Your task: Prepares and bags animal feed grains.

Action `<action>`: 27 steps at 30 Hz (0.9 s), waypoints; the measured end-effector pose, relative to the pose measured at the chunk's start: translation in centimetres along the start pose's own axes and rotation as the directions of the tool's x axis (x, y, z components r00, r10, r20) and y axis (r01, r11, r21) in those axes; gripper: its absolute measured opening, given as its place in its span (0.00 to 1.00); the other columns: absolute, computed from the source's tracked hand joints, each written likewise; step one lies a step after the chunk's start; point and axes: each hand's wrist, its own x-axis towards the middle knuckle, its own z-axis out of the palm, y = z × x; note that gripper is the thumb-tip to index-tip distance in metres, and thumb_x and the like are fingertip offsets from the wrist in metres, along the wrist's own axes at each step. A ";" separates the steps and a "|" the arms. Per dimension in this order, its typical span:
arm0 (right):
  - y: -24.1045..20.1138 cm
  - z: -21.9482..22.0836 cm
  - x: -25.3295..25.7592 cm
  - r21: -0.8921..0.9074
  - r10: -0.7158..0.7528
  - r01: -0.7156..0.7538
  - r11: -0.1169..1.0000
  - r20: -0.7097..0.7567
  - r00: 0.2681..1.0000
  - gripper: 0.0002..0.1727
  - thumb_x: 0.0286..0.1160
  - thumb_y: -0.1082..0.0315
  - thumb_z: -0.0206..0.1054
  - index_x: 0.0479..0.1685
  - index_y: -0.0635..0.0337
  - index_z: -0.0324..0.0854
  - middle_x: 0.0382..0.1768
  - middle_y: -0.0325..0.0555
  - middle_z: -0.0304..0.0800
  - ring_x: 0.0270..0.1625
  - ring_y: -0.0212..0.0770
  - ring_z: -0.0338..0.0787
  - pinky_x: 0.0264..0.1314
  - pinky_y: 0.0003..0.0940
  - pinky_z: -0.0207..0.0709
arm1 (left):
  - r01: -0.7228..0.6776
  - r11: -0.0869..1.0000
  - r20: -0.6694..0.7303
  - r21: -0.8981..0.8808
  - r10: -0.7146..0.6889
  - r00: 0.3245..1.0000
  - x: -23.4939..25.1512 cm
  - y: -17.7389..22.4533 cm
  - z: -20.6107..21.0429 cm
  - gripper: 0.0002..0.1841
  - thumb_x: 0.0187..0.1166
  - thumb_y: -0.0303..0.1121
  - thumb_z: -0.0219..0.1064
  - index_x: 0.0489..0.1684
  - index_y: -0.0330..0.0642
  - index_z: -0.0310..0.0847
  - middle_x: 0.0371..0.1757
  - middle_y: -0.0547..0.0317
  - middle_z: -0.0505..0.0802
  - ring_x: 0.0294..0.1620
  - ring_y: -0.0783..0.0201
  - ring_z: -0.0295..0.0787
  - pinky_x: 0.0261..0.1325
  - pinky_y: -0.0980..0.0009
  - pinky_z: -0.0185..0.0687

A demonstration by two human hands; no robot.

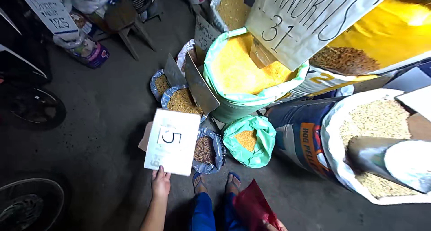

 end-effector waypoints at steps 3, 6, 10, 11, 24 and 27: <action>-0.4 1.3 -0.2 0.026 -0.132 0.132 0.991 -0.006 0.991 0.21 0.73 0.81 0.68 0.66 0.73 0.74 0.45 0.51 0.87 0.40 0.34 0.88 0.47 0.37 0.86 | -0.025 0.982 0.003 -0.185 0.026 1.000 4.4 -1.3 8.3 0.25 0.94 0.28 0.48 0.88 0.37 0.48 0.78 0.42 0.75 0.72 0.57 0.80 0.73 0.62 0.79; -1.7 2.7 -0.2 0.055 -0.198 0.203 0.978 -0.077 0.977 0.22 0.69 0.83 0.69 0.64 0.70 0.76 0.48 0.54 0.87 0.44 0.38 0.90 0.49 0.40 0.87 | 0.023 0.955 -0.030 -0.297 -0.033 0.999 9.4 -4.6 15.4 0.25 0.95 0.28 0.48 0.88 0.35 0.48 0.84 0.39 0.70 0.79 0.51 0.74 0.78 0.61 0.75; -4.0 3.0 0.0 0.104 -0.246 0.259 0.960 -0.120 0.962 0.22 0.69 0.82 0.71 0.64 0.68 0.78 0.48 0.53 0.90 0.42 0.38 0.92 0.44 0.38 0.89 | 0.263 0.965 -0.001 0.006 -0.263 0.965 11.4 -6.5 18.4 0.24 0.95 0.32 0.50 0.86 0.32 0.55 0.81 0.37 0.74 0.74 0.53 0.80 0.71 0.64 0.80; -5.0 3.0 -0.3 0.125 -0.253 0.266 0.956 -0.113 0.961 0.21 0.70 0.81 0.71 0.64 0.68 0.78 0.47 0.52 0.90 0.41 0.38 0.92 0.43 0.36 0.89 | 0.276 0.939 0.019 0.208 -0.285 0.958 10.8 -6.3 18.3 0.24 0.96 0.35 0.49 0.84 0.30 0.57 0.76 0.34 0.78 0.67 0.53 0.84 0.66 0.65 0.82; -12.1 5.6 -4.9 0.320 -0.382 0.323 0.891 0.142 0.913 0.29 0.51 0.80 0.84 0.57 0.68 0.79 0.45 0.50 0.91 0.43 0.38 0.93 0.49 0.36 0.90 | -0.189 0.560 0.553 0.807 -0.604 0.574 -18.8 -4.4 12.2 0.04 0.77 0.22 0.71 0.34 0.30 0.83 0.30 0.57 0.89 0.29 0.70 0.86 0.38 0.72 0.87; -12.7 3.7 -5.0 0.317 -0.393 0.338 0.886 0.127 0.911 0.35 0.45 0.80 0.86 0.61 0.69 0.78 0.48 0.53 0.91 0.47 0.40 0.93 0.53 0.37 0.90 | -0.065 0.604 0.532 0.795 -0.641 0.553 -19.2 -3.8 13.0 0.06 0.84 0.25 0.65 0.44 0.29 0.84 0.36 0.54 0.93 0.33 0.67 0.90 0.42 0.69 0.89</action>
